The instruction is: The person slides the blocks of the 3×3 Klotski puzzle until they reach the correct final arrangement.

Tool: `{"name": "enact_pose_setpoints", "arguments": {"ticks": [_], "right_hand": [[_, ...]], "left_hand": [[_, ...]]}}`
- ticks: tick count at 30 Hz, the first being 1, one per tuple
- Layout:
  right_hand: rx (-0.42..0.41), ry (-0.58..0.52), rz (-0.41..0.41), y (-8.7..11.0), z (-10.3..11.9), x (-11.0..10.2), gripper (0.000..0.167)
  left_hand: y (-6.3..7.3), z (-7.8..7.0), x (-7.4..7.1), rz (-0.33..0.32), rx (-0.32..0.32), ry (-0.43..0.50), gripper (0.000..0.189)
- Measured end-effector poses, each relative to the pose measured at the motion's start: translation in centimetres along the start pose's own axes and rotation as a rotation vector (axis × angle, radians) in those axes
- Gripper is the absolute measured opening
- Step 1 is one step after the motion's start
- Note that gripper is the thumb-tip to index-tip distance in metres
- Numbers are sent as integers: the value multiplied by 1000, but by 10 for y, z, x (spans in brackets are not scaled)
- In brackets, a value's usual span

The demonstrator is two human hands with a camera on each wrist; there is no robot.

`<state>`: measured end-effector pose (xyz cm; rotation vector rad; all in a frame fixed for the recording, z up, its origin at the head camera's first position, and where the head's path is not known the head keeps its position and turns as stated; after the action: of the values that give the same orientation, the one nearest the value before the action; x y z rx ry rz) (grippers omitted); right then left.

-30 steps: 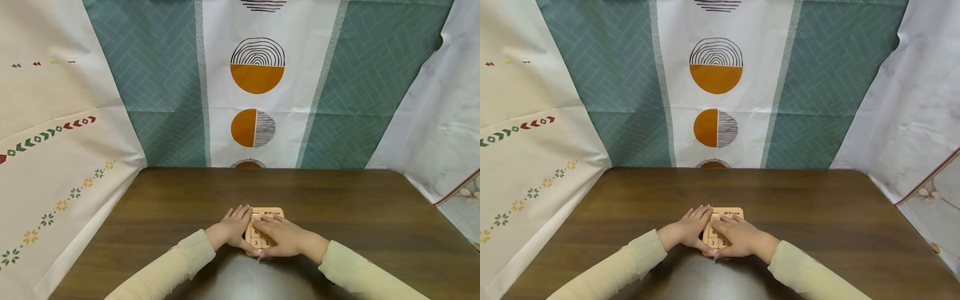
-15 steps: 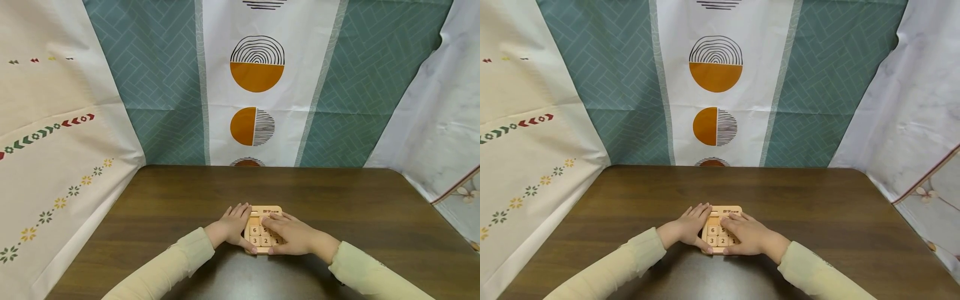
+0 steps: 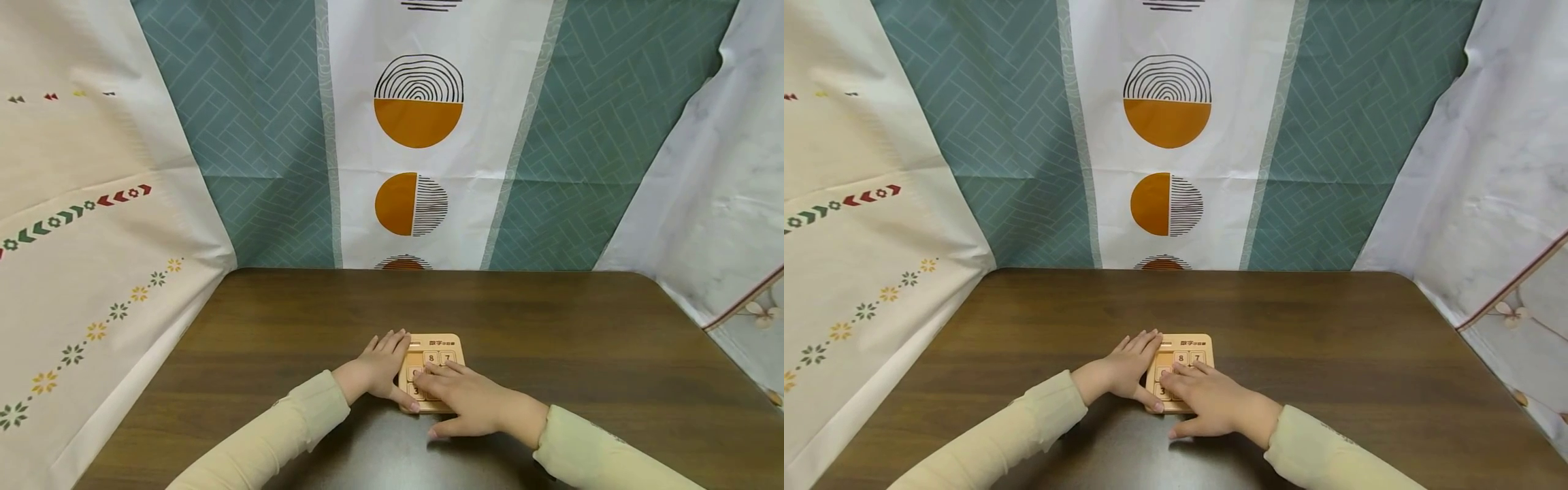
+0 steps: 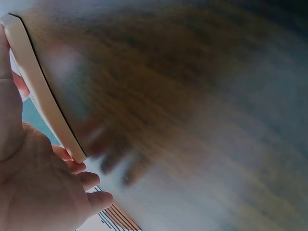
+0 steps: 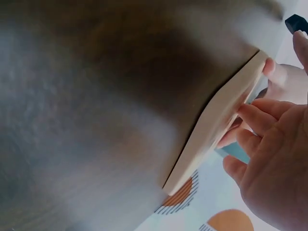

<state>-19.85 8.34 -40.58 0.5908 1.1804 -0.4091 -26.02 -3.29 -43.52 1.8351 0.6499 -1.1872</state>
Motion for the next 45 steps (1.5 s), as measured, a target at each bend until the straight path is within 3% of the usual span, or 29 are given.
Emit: {"name": "enact_pose_setpoints", "arguments": {"ticks": [14,23,27,32,40,45], "right_hand": [[45,32,-53,-14,-12,-4,79],[-44,-67,-31,12,13,-1,74],[-64,-45,-12,18,23,3,74],[-52,5,-27,15,22,6,76],[24,-15,-10,4,9,6,80],[-23,14,-53,8,10,2,75]], "left_hand": [[0,0,0,-7,-2,0,124],[0,-1,0,-7,7,-1,125],[0,0,-2,-21,3,-21,124],[1,-1,-1,-3,3,0,124],[1,-1,1,12,-3,36,125],[1,1,-1,12,-3,33,125]]}}
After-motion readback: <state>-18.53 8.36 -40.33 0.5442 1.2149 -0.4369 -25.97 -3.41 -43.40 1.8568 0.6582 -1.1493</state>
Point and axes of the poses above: each hand's wrist, its own y-axis away from the middle knuckle, its own x-axis out of the palm, z = x × y, the point moved 7 cm from there along -y, towards the middle knuckle, and after that the axes turned 5 degrees about z, right-handed, at the moved point
